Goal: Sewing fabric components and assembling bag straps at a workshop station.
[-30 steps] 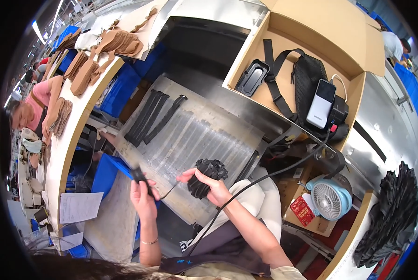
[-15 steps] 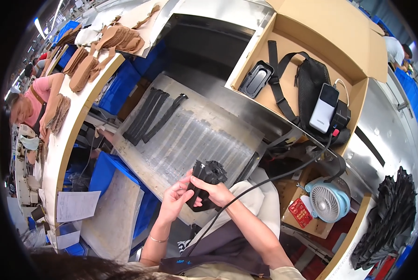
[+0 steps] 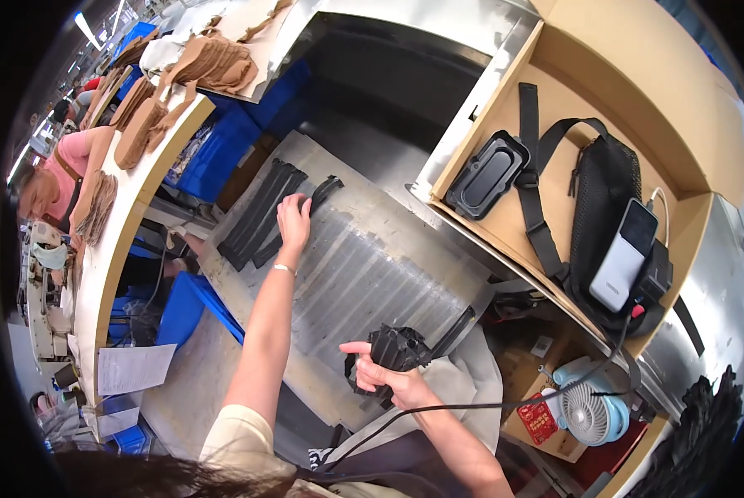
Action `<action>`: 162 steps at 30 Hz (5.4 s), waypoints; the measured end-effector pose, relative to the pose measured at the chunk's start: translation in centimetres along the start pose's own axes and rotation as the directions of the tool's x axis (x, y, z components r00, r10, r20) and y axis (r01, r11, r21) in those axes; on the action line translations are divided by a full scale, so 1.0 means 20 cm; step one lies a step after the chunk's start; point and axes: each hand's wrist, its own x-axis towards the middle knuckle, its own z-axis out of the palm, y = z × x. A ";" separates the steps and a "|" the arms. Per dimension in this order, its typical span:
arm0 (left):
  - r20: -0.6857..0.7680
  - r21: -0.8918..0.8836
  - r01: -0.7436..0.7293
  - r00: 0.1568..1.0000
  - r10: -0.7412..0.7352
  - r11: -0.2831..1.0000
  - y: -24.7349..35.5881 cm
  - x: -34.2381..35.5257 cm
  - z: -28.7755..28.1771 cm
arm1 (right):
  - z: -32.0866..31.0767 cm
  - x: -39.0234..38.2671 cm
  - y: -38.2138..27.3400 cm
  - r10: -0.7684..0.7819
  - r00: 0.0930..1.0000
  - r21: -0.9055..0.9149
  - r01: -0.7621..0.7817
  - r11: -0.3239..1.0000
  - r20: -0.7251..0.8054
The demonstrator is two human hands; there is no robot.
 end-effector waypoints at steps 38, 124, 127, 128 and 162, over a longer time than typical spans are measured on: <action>0.050 -0.014 0.186 0.981 -0.185 0.982 -0.36 0.03 -0.13 | 0.04 0.12 0.05 0.022 1.000 -0.070 -0.021 0.997 0.008; 0.779 -0.627 0.748 0.603 0.171 0.216 0.73 -0.82 -1.34 | 0.19 0.04 0.21 -0.177 0.979 -0.127 0.163 0.978 -0.101; 0.730 -0.681 0.694 0.666 0.151 0.234 0.74 -0.85 -1.34 | 0.26 0.02 0.18 -0.144 0.980 -0.153 0.122 0.981 -0.138; 0.722 -0.690 0.688 0.677 0.142 0.226 0.75 -0.86 -1.33 | 0.25 0.02 0.18 -0.146 0.979 -0.152 0.124 0.980 -0.141; 0.671 -0.697 0.717 0.661 -0.336 0.019 0.49 -0.84 -1.16 | 0.20 -0.04 0.18 -0.200 0.966 -0.176 0.172 0.969 -0.161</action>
